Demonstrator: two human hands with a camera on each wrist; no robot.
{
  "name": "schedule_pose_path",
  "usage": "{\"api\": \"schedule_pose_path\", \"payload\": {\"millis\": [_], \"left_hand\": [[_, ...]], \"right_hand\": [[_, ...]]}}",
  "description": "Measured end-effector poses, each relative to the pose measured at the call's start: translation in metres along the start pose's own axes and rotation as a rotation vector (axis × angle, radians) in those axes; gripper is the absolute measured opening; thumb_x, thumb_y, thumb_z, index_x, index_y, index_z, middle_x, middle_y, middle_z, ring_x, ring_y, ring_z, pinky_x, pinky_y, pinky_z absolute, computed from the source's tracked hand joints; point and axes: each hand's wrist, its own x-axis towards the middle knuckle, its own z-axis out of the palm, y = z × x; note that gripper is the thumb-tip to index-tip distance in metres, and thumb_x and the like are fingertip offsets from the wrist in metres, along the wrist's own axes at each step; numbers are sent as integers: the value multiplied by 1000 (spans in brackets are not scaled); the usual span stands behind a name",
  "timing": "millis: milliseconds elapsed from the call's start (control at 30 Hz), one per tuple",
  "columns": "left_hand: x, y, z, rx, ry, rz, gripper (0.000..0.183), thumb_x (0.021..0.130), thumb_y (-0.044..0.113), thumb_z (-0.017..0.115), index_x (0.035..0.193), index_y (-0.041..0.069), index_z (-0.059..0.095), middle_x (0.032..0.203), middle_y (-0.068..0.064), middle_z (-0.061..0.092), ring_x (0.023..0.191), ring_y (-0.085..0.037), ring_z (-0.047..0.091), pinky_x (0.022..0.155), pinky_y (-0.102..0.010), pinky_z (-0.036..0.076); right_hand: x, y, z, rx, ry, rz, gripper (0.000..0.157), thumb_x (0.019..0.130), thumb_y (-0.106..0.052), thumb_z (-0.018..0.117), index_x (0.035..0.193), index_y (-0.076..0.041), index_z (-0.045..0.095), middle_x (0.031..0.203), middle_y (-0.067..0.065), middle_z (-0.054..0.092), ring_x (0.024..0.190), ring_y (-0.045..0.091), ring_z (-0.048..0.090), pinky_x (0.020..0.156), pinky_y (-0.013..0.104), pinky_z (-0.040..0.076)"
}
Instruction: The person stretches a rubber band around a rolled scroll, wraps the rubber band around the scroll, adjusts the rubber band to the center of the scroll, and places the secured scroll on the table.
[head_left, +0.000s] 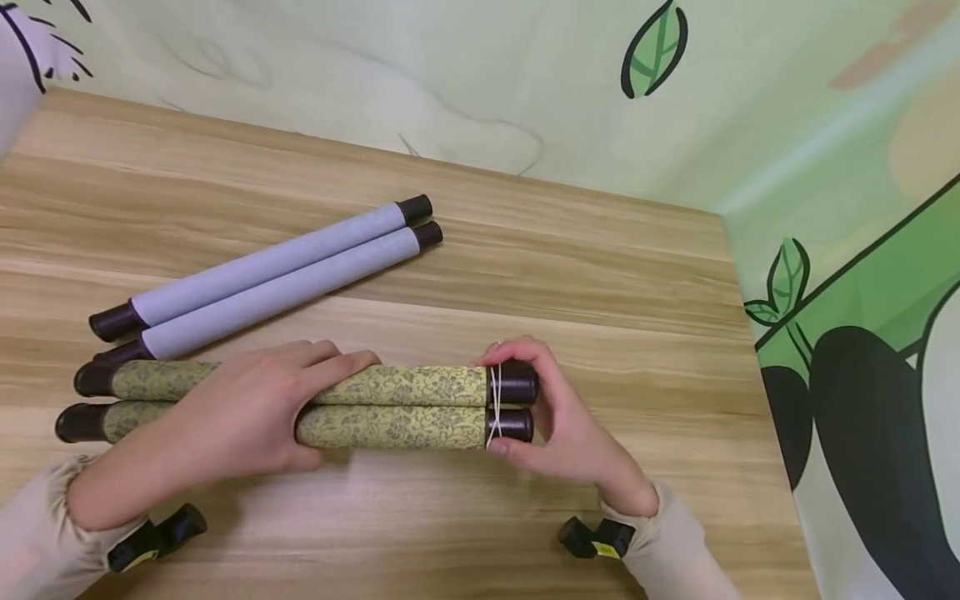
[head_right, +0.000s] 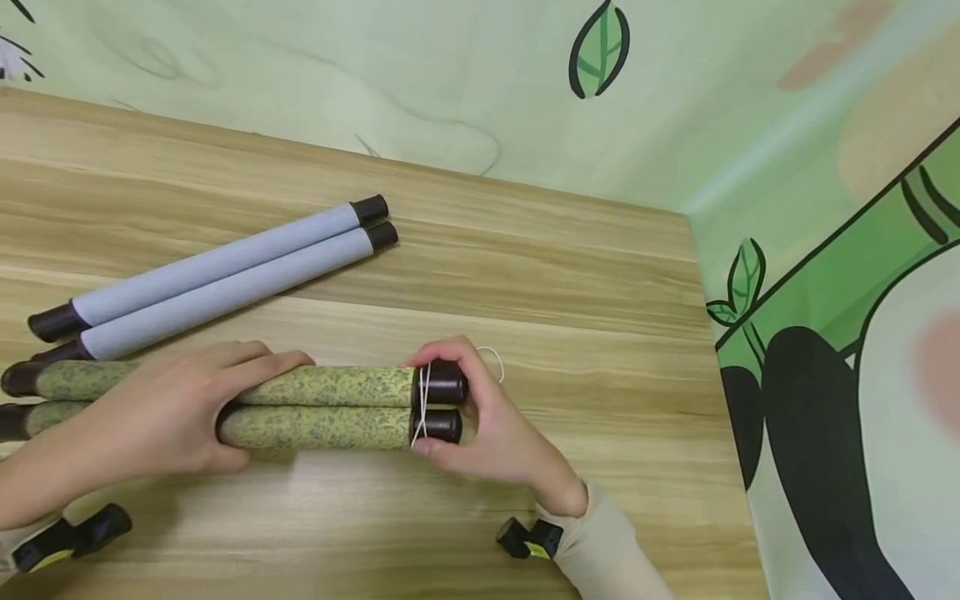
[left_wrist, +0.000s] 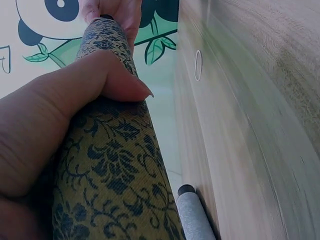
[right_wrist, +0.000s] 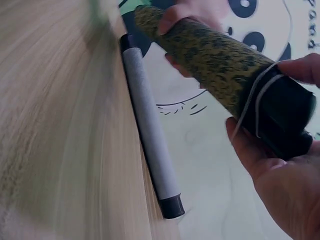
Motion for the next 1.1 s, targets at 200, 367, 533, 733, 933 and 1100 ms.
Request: {"api": "schedule_pose_path", "payload": {"millis": [200,367,533,733,933,1100], "left_hand": [[2,2,0,41,-4,28,101,53,43,91,143,19,53,114,-4,67,98,-23,67,82,-44,59],[3,3,-1,68,1,11,101,54,38,90,144,19,50,114,-4,65,93,-22,65,77,-43,58],[5,3,0,132,-35,56,103,59,43,90,147,15,46,114,-6,64,97,-24,64,82,-43,57],[7,1,9,265,1,139,101,61,44,85,146,9,44,108,-9,65,90,-27,63,74,-41,56],[9,0,21,293,63,178,98,59,55,86,137,8,49,94,-9,63,75,-22,60,64,-35,56],[9,-2,22,295,68,186,97,59,56,86,136,9,51,97,-10,65,78,-23,63,66,-35,57]], "right_hand": [[0,7,-4,50,58,46,54,75,4,65,124,2,43,118,4,50,98,13,51,74,22,56],[0,8,-3,49,155,173,41,83,2,62,122,-1,49,112,4,52,89,11,56,69,26,60],[2,10,-2,-51,102,305,40,85,3,68,122,-4,54,106,10,56,83,8,62,64,25,59],[4,17,0,-15,82,346,41,83,10,64,122,2,54,109,7,57,86,4,63,66,21,58],[5,20,1,-64,185,325,40,79,12,59,118,1,56,113,11,55,84,6,61,62,19,55],[5,22,3,-170,187,349,40,78,11,60,115,-3,59,114,17,55,84,9,58,61,19,52]]}}
